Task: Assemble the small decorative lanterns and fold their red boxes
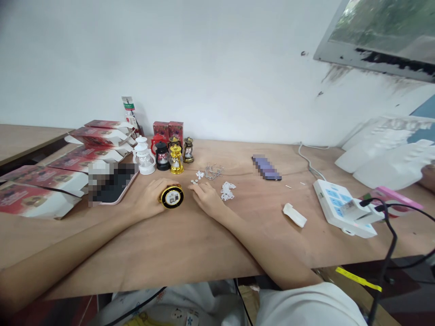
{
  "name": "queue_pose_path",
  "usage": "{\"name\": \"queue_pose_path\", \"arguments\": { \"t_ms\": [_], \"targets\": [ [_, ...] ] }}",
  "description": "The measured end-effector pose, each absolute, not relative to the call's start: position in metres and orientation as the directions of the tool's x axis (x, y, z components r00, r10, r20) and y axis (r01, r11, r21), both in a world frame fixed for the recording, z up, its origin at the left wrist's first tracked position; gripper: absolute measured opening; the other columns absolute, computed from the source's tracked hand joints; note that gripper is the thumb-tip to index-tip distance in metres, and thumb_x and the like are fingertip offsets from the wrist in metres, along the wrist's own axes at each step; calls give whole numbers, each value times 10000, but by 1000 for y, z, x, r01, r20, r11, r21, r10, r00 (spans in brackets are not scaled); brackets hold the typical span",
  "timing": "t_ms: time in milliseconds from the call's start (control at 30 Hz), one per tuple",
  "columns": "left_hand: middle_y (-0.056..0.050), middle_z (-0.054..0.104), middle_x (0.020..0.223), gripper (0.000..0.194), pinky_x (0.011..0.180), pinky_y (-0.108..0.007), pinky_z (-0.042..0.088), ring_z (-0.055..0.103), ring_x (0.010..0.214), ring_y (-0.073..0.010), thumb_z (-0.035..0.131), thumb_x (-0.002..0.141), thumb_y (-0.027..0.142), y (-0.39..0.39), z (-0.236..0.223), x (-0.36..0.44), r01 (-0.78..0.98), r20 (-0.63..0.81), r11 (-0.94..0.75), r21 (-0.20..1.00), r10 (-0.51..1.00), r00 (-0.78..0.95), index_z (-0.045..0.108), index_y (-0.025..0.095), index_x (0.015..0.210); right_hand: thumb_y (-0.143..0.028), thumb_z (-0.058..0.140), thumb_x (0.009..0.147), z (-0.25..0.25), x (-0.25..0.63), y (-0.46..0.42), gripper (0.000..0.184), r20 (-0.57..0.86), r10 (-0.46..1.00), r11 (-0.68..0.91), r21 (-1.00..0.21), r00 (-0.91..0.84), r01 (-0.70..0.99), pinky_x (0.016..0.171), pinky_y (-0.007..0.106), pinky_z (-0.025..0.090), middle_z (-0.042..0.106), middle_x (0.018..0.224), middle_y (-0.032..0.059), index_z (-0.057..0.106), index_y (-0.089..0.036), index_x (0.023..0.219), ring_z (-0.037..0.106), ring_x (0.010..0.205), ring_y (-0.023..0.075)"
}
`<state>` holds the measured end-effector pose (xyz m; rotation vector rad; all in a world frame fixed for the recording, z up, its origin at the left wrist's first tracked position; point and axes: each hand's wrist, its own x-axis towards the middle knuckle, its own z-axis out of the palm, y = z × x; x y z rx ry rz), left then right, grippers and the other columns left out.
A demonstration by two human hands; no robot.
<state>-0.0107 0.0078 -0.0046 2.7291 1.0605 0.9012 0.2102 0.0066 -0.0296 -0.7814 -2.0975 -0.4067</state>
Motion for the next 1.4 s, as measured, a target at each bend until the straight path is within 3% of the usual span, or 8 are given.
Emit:
{"name": "queue_pose_path", "arguments": {
  "t_ms": [100, 200, 467, 700, 1000, 1167, 1300, 1400],
  "targets": [
    [-65, 637, 1087, 406, 845, -363, 435, 586, 1026, -239, 515, 698, 131, 7, -4, -10, 598, 493, -752, 278, 646, 583, 511, 201, 1098, -114, 524, 876, -17, 203, -8, 176, 931, 301, 796, -127, -205, 592, 722, 290, 541, 687, 857, 36, 545, -214, 1019, 666, 820, 154],
    [-63, 639, 1087, 409, 836, -361, 433, 586, 1026, -239, 511, 699, 124, 6, -2, -9, 596, 480, -757, 267, 641, 599, 513, 207, 1099, -82, 594, 831, -9, 195, -22, 312, 977, 174, 868, -96, -119, 487, 740, 296, 570, 683, 860, 23, 498, -235, 1085, 672, 871, 153],
    [-56, 645, 1081, 396, 851, -349, 427, 585, 1021, -233, 534, 703, 133, 7, -5, -9, 584, 489, -775, 243, 618, 616, 524, 213, 1091, -75, 553, 853, -16, 184, -31, 302, 933, 37, 915, 112, -357, 388, 727, 277, 578, 683, 951, 58, 506, -227, 1110, 670, 869, 136],
    [-58, 645, 1090, 399, 868, -349, 420, 582, 1026, -230, 524, 706, 126, 6, -4, -8, 593, 473, -769, 239, 626, 620, 526, 210, 1096, -62, 526, 860, -20, 183, -29, 243, 935, 61, 899, 101, -349, 427, 728, 276, 567, 678, 942, 71, 547, -204, 1056, 661, 870, 134],
    [-59, 644, 1089, 430, 869, -360, 423, 582, 1024, -238, 529, 687, 127, 7, -6, -9, 598, 475, -765, 240, 630, 615, 532, 216, 1107, -86, 509, 875, -22, 185, -25, 165, 864, -35, 895, 250, -503, 369, 732, 302, 514, 714, 890, 44, 587, -207, 955, 648, 875, 139],
    [-63, 634, 1096, 436, 876, -368, 432, 574, 1040, -241, 508, 671, 124, 8, -4, -9, 613, 494, -730, 303, 670, 554, 522, 207, 1099, -68, 499, 825, -15, 185, -29, 171, 895, 4, 901, 190, -445, 390, 632, 291, 478, 694, 786, 28, 559, -209, 899, 616, 738, 144],
    [-60, 634, 1090, 428, 878, -383, 448, 578, 1034, -243, 527, 660, 114, 9, -2, -10, 579, 523, -723, 376, 681, 512, 518, 197, 1080, -77, 461, 783, -9, 188, -35, 159, 819, 45, 970, 102, -572, 221, 547, 278, 408, 644, 690, 21, 549, -190, 853, 550, 624, 140],
    [-76, 629, 1094, 394, 876, -384, 461, 577, 1025, -245, 542, 681, 114, 8, -1, -10, 569, 529, -713, 411, 694, 488, 515, 181, 1069, -193, 512, 832, -5, 187, -45, 65, 689, 85, 993, -1, -720, 116, 558, 283, 396, 638, 712, 22, 575, -188, 818, 536, 631, 140]
  ]
}}
